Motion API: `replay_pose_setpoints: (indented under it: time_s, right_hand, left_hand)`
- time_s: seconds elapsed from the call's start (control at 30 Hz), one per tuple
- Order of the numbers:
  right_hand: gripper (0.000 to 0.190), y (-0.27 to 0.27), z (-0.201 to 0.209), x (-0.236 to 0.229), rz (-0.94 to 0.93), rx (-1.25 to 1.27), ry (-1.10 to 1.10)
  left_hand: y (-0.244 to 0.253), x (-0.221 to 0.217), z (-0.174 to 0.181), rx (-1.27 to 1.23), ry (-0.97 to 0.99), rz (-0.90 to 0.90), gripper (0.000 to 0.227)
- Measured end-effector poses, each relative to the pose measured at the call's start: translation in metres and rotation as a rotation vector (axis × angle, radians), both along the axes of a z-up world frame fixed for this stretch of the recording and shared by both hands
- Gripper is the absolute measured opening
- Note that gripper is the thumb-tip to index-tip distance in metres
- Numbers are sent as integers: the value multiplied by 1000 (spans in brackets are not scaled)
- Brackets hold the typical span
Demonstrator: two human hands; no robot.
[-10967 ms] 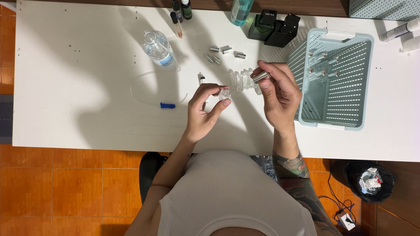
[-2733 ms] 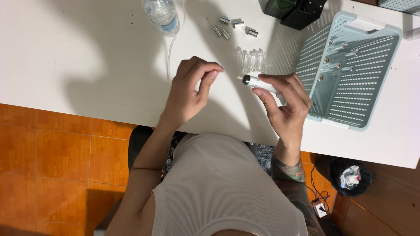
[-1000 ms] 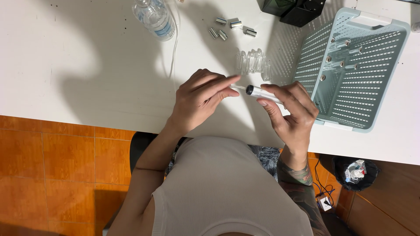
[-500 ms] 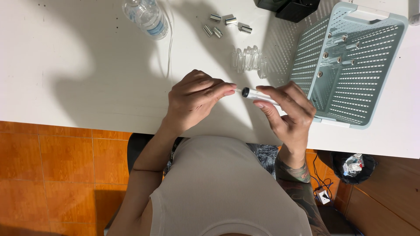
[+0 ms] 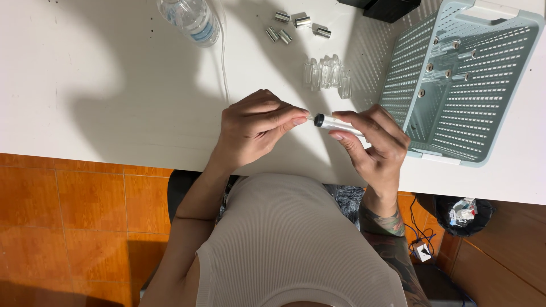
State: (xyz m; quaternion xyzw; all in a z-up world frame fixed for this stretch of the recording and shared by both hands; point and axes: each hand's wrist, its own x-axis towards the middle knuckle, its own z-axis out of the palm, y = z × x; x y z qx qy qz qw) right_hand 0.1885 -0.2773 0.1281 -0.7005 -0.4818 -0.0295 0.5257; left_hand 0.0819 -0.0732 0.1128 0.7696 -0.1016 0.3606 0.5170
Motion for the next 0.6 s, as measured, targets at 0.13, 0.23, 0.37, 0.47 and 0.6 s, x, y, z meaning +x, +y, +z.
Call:
replay_pose_setpoints:
  time_s: [0.13,0.23,0.37,0.47,0.6]
  right_hand:
    - [19,2,-3,-1,-12,2,3]
    - [21,4,-4,-4,-48,-1,54]
    - [20,3,-8,-4,-53,0,68]
    - [24,0,-15,-2,-62,8,81]
    - [22,-2,-25,-3,-84,6,110]
  left_hand:
    - [1,0,1,-3,28,2,14]
    - [2,-4,0,-23,90,6,16]
    - [6,-1,0,-35,101,47,33]
    - [9,-6,5,-33,93,64,56]
    - [9,-12,9,-218,237,-61,85]
